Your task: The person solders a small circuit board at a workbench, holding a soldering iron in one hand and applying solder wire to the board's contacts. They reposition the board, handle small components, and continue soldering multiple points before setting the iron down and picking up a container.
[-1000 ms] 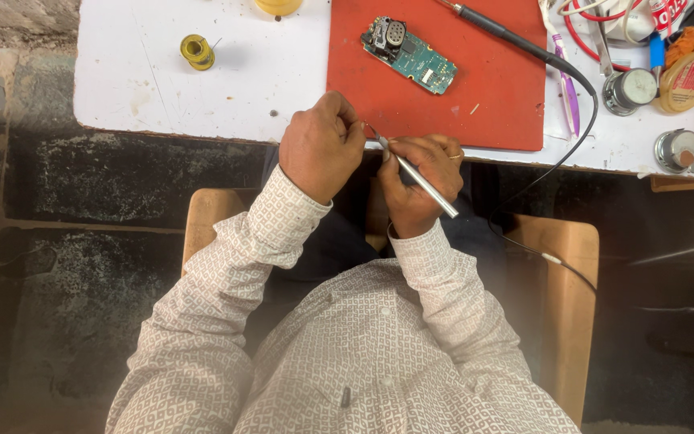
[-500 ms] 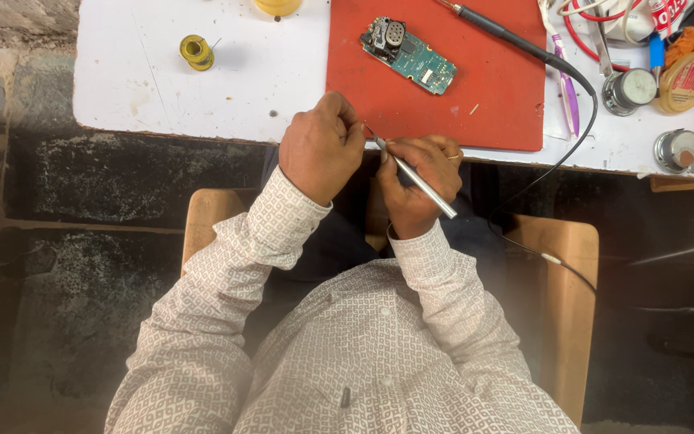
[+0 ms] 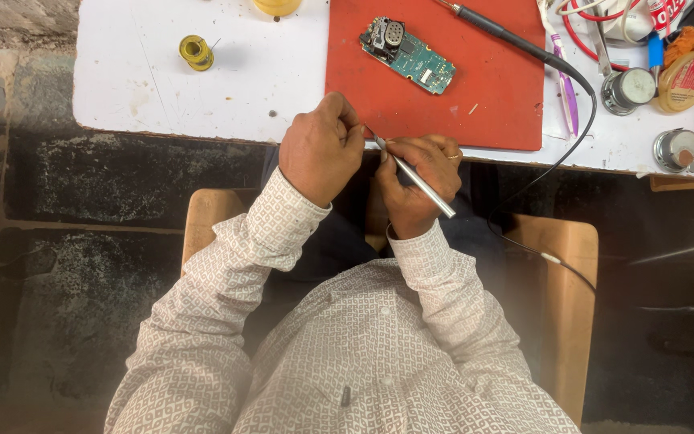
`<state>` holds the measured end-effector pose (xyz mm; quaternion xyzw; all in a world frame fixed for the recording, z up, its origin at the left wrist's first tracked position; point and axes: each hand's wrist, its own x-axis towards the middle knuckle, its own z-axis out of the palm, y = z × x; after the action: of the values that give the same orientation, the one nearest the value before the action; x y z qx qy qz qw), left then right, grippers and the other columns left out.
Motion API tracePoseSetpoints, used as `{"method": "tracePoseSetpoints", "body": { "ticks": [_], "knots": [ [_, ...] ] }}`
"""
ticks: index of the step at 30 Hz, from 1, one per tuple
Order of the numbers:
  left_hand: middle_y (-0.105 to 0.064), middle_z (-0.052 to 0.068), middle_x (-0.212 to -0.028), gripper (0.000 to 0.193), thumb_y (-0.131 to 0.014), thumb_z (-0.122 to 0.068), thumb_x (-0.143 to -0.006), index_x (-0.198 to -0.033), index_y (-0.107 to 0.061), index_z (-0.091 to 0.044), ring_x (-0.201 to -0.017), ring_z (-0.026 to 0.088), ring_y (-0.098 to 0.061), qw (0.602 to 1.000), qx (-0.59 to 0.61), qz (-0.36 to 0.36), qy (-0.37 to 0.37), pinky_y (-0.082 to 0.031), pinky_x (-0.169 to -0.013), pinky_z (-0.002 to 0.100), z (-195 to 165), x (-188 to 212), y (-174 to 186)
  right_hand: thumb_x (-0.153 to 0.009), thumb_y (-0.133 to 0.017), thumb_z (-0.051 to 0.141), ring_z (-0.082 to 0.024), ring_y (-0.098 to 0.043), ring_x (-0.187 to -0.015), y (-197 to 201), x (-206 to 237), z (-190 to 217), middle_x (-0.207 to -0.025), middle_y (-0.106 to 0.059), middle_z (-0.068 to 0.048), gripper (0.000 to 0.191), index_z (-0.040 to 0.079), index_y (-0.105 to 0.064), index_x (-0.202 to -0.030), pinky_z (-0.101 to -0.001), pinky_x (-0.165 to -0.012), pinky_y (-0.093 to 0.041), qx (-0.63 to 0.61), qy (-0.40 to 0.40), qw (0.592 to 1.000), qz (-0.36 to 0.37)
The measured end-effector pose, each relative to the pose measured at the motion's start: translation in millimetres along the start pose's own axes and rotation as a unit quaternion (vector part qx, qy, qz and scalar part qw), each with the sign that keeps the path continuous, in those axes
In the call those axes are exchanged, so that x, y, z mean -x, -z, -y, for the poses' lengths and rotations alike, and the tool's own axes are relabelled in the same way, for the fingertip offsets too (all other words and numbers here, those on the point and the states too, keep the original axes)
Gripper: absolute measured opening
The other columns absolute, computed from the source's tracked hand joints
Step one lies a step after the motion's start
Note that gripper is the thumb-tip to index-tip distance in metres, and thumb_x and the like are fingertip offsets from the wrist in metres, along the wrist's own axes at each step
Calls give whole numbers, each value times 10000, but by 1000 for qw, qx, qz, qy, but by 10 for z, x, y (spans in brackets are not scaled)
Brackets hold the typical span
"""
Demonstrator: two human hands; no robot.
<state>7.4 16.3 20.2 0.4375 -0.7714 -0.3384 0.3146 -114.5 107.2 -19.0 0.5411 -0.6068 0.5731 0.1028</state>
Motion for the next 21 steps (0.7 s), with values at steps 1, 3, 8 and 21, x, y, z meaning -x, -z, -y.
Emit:
{"method": "tracePoseSetpoints", "body": {
  "ticks": [1,3,8,21],
  "knots": [
    [-637,83,-578,143,-737,-110,-862,-849,-605,-55,-525,286,-661,1000,1,2,2,-506,-500,401,-1,-1,0,-818,-793,11,-199,-680,-842,0,-3,-4,-894,-768,-37,122,71,-735,-907,-355,-908,-448,-2,-1,1000,-2],
    [-637,81,-582,145,-735,-112,-865,-847,-602,-57,-525,282,-665,1000,6,2,3,-512,-502,396,-4,6,-2,-825,-784,5,-181,-691,-831,-5,-6,-11,-894,-768,-33,119,72,-732,-908,-363,-929,-460,-6,-3,1000,-7],
    [-640,88,-586,140,-733,-102,-866,-846,-603,-53,-531,289,-664,1000,3,0,-1,-508,-502,402,-1,3,-2,-817,-793,10,-205,-683,-838,0,-6,-12,-895,-769,-43,125,69,-731,-908,-356,-914,-451,3,1,1000,-3],
    [-624,74,-561,126,-716,-90,-873,-833,-601,-58,-488,258,-649,1000,-2,10,3,-503,-480,376,-31,-2,12,-819,-769,10,-210,-688,-837,-1,-16,-6,-899,-768,-49,109,60,-728,-906,-357,-919,-459,0,4,1000,-5]
  ]
}}
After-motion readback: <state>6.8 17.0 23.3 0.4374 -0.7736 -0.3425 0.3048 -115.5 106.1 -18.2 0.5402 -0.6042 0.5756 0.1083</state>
